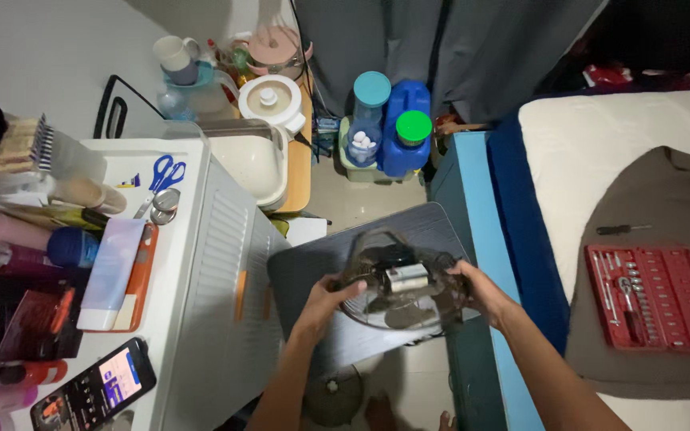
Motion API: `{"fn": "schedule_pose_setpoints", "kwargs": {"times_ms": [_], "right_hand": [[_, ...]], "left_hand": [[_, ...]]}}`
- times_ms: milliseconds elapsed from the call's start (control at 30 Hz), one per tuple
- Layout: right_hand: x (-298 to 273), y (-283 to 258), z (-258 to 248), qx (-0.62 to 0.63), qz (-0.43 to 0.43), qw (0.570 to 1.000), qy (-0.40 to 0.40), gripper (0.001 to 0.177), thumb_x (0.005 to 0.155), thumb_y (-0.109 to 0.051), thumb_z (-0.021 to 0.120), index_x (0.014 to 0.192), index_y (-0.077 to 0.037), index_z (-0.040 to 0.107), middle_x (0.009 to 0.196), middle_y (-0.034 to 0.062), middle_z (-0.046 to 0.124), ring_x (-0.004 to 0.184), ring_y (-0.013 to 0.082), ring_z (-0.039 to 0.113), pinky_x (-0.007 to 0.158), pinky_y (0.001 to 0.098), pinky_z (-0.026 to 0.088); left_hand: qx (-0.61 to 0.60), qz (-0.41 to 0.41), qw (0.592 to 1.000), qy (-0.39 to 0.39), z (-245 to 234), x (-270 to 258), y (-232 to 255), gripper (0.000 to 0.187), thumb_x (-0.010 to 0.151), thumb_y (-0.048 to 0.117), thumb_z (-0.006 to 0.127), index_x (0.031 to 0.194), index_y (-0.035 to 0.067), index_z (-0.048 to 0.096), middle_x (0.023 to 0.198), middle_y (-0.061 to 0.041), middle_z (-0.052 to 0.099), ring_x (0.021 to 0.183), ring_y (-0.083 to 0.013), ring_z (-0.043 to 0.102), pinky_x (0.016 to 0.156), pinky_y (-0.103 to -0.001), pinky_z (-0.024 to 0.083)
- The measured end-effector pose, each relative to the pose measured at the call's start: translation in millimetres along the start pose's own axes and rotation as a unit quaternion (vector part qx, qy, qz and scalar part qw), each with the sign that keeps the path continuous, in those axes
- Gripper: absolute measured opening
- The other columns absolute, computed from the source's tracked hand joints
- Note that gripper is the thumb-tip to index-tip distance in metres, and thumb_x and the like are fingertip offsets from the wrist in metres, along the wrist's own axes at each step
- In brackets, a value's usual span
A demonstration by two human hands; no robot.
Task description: The person uses a screwdriver to remove screws from the front grille and motor housing of a small electric fan. They detach the front grille and fan blades, then continue unscrewing the rear housing components.
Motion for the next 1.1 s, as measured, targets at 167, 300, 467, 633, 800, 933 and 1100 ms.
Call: {"fn": "schedule_pose_setpoints", "kwargs": {"times_ms": [167, 300, 467, 633, 800, 933, 1100], "right_hand": [[1.7, -31.1, 17.3, 0.068, 0.027, 0.997, 0.032, 0.076, 0.086, -0.026, 0.063, 0.156, -0.014, 0.037, 0.119, 0.0146, 0.064, 0.109, 0.0303, 0.061, 0.107, 0.053, 0.044], [4.6, -28.7, 31.4, 0.096, 0.046, 0.993, 0.042, 0.088, 0.086, -0.013, 0.059, 0.165, -0.038, 0.027, 0.138, 0.0025, 0.054, 0.127, 0.03, 0.053, 0.11, 0.0587, 0.039], [30.0, -4.9, 36.8, 0.046, -0.068, 0.996, 0.044, 0.092, 0.085, -0.007, 0.07, 0.162, -0.03, 0.025, 0.15, 0.009, 0.056, 0.14, 0.0221, 0.046, 0.121, 0.0434, 0.025], [47.8, 10.9, 44.5, 0.021, -0.074, 0.995, 0.067, 0.084, 0.086, -0.013, 0.072, 0.159, -0.026, 0.033, 0.141, 0.0118, 0.062, 0.13, 0.0255, 0.057, 0.115, 0.0445, 0.039], [54.7, 19.7, 43.6, -0.014, -0.068, 0.993, 0.094, 0.046, 0.093, -0.021, 0.071, 0.135, -0.005, 0.061, 0.124, 0.0173, 0.072, 0.122, 0.0302, 0.063, 0.109, 0.0461, 0.045], [62.0, 43.5, 36.2, -0.025, -0.03, 0.992, 0.116, 0.039, 0.092, -0.021, 0.072, 0.125, -0.002, 0.064, 0.122, 0.0139, 0.072, 0.12, 0.0281, 0.063, 0.109, 0.0475, 0.042], [72.0, 63.6, 18.6, -0.081, 0.016, 0.986, 0.143, 0.041, 0.092, -0.022, 0.069, 0.128, -0.003, 0.067, 0.121, 0.0157, 0.072, 0.118, 0.0294, 0.064, 0.106, 0.0475, 0.042]], "left_hand": [[-0.013, 0.113, 0.993, -0.009, -1.0, -10.8, 9.1, 0.113, 0.047, 0.033, 0.1, 0.139, -0.005, 0.047, 0.129, -0.02, 0.063, 0.125, -0.0333, 0.061, 0.108, -0.045, 0.048], [-0.056, 0.111, 0.991, 0.042, 3.0, -3.3, -16.3, 0.11, 0.045, 0.026, 0.1, 0.138, -0.001, 0.048, 0.127, -0.017, 0.066, 0.123, -0.0311, 0.063, 0.109, -0.042, 0.048], [-0.149, 0.254, 0.955, 0.033, 4.0, 12.7, -29.1, 0.097, 0.057, 0.014, 0.097, 0.141, -0.002, 0.051, 0.133, -0.021, 0.063, 0.123, -0.0307, 0.062, 0.107, -0.043, 0.051], [-0.003, 0.186, 0.975, 0.119, -5.3, 20.0, -38.2, 0.095, 0.063, 0.007, 0.093, 0.146, 0.002, 0.047, 0.139, -0.016, 0.06, 0.126, -0.0279, 0.062, 0.105, -0.041, 0.053], [0.012, 0.247, 0.96, 0.131, 1.2, 14.6, -22.9, 0.092, 0.064, 0.004, 0.09, 0.147, 0.004, 0.05, 0.141, -0.018, 0.055, 0.128, -0.032, 0.061, 0.106, -0.04, 0.053], [0.097, 0.237, 0.956, 0.145, 3.9, 11.9, -19.5, 0.093, 0.064, 0.004, 0.09, 0.146, 0.006, 0.048, 0.14, -0.019, 0.055, 0.131, -0.0345, 0.059, 0.107, -0.043, 0.049], [0.169, 0.249, 0.947, 0.109, 12.3, 16.3, -30.9, 0.094, 0.076, 0.018, 0.087, 0.154, 0.006, 0.036, 0.151, -0.025, 0.043, 0.141, -0.0432, 0.043, 0.113, -0.051, 0.038]]}}
Point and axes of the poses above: each hand's wrist, its own x-axis towards the middle knuckle, its own z-axis out of the palm, y = z × x, the point moved 5 cm from there along x, towards the middle knuckle
